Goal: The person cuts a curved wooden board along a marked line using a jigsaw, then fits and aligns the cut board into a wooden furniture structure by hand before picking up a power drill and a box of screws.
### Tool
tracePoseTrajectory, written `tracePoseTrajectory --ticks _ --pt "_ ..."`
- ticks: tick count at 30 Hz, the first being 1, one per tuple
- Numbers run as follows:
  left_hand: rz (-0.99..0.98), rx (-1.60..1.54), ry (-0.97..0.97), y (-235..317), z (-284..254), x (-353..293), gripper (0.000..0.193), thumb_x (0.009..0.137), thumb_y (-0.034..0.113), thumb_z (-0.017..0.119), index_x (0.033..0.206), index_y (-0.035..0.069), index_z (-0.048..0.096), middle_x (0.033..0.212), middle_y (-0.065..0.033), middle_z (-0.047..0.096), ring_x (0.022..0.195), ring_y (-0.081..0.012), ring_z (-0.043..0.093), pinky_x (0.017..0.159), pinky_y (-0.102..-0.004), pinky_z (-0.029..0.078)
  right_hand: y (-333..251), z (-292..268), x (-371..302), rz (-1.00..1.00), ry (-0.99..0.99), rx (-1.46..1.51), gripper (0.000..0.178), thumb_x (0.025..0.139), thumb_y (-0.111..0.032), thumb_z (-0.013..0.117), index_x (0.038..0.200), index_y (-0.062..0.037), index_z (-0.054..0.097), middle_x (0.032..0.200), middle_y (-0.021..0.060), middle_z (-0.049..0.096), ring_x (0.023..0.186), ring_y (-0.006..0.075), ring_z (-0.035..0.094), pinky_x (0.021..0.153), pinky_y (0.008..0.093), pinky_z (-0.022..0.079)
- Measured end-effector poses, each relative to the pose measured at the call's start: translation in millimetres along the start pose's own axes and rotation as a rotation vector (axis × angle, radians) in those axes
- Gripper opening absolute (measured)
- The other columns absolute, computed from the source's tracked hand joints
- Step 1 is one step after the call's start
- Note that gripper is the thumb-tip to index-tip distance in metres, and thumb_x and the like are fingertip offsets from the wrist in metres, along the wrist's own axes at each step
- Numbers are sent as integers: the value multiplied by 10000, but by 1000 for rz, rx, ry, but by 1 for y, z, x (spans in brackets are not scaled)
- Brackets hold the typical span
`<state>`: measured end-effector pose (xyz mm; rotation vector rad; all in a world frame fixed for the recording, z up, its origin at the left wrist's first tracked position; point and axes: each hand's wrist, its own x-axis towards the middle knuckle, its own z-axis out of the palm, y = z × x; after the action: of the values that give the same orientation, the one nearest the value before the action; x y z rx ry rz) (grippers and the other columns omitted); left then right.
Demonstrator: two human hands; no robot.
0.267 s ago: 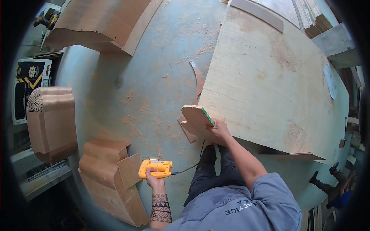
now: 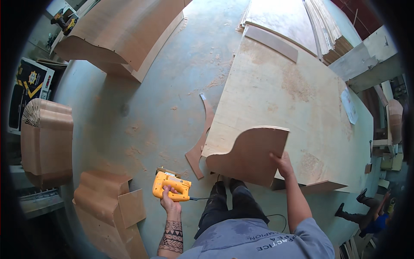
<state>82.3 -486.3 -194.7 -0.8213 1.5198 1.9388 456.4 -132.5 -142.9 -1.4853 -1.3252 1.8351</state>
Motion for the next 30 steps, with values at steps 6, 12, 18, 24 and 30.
tracePoseTrajectory --ticks 6,12,18,24,30 --pt "-336 -18 -500 -85 79 14 283 976 69 683 1258 83 669 1183 -87 745 942 -211 705 871 -401 604 11 -166 -111 -198 256 447 902 968 -616 727 1608 -57 423 1557 102 557 1432 307 534 1218 506 415" --pt "-668 -5 -823 -229 194 14 255 1004 65 659 1258 51 643 1159 -100 740 941 -209 714 857 -393 604 61 -209 -237 -246 402 650 1098 837 -758 774 1618 -78 409 1612 118 496 1464 346 481 1236 579 378" --pt "-803 107 -876 -309 220 35 252 1007 72 626 1256 59 662 1124 -95 778 958 -238 749 917 -415 611 -11 -134 -331 -41 866 972 414 992 -364 796 1266 -56 750 1212 169 743 1011 338 714 1022 474 533" --pt "-599 334 -678 -308 209 51 479 1054 395 685 1419 99 593 1374 -131 693 1164 -270 707 1044 -506 561 -6 -146 -296 -7 770 935 514 983 -441 764 1331 -69 690 1291 162 692 1098 347 667 1060 502 503" --pt "-392 1096 -838 -183 169 5 731 1055 638 579 1569 123 510 1572 -126 568 1447 -315 539 1162 -532 462 4 -143 -200 -8 449 864 614 975 -518 732 1396 -82 631 1370 155 641 1186 356 620 1098 530 473"
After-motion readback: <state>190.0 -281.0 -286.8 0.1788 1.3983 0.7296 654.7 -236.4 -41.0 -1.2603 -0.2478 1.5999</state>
